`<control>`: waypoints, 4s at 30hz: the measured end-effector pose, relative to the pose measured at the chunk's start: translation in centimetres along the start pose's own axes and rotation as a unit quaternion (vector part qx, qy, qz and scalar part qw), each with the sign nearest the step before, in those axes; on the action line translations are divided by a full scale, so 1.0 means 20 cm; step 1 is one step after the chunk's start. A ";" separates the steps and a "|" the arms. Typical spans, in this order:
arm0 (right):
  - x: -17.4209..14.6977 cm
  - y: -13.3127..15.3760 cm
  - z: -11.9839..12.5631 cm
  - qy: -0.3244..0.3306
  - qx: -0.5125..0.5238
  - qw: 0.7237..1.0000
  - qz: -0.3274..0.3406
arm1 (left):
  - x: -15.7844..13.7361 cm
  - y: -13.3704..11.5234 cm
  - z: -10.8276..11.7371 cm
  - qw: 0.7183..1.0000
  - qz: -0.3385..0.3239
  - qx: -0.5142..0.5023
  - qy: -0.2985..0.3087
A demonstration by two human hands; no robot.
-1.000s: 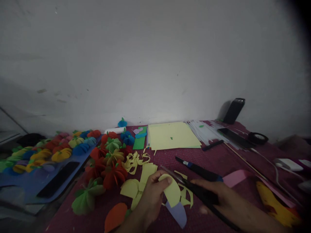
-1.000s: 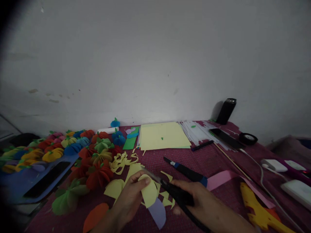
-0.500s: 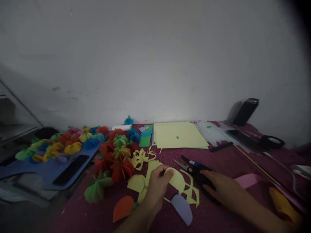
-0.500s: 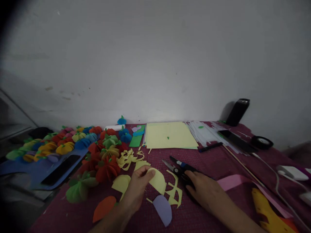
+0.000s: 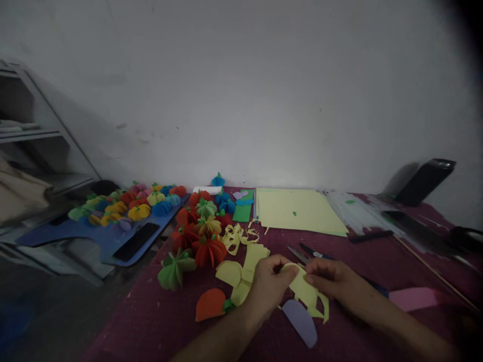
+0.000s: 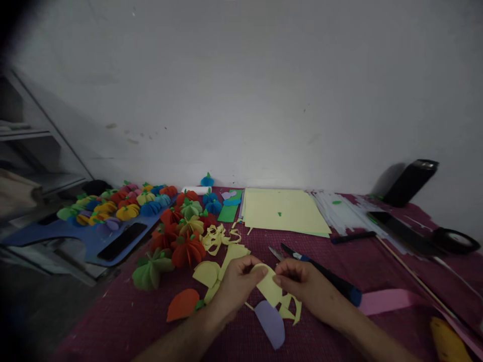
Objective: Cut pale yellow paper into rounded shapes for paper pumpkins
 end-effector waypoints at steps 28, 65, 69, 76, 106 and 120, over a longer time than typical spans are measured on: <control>0.13 -0.14 0.25 -0.141 -0.034 0.986 0.081 | -0.28 -0.03 -0.18 0.741 -0.265 0.508 0.351; 0.13 -0.20 0.26 -0.144 0.060 0.987 0.048 | -0.24 -0.11 -0.24 0.747 -0.305 0.507 0.305; 0.14 -0.22 0.23 -0.131 0.038 0.990 0.047 | -0.16 -0.24 -0.17 0.769 -0.355 0.489 0.209; 0.13 -0.20 0.19 -0.117 0.004 0.990 0.079 | -0.12 -0.40 0.24 0.711 -0.441 0.547 0.004; 0.07 -0.18 0.08 -0.074 -0.117 0.980 0.142 | -0.01 -0.16 0.15 0.645 -0.274 0.713 0.016; 0.03 -0.12 0.10 -0.148 -0.194 0.952 0.187 | 0.15 -0.02 0.19 0.699 -0.178 0.692 0.024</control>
Point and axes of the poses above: each hand's wrist, its own x-axis towards the middle knuckle, its own z-axis out of the back of the hand, y = z × x, the point moved 9 cm from there along x, towards the middle knuckle, and after that the axes turned 11 degrees about -y, right-handed, at the moved point
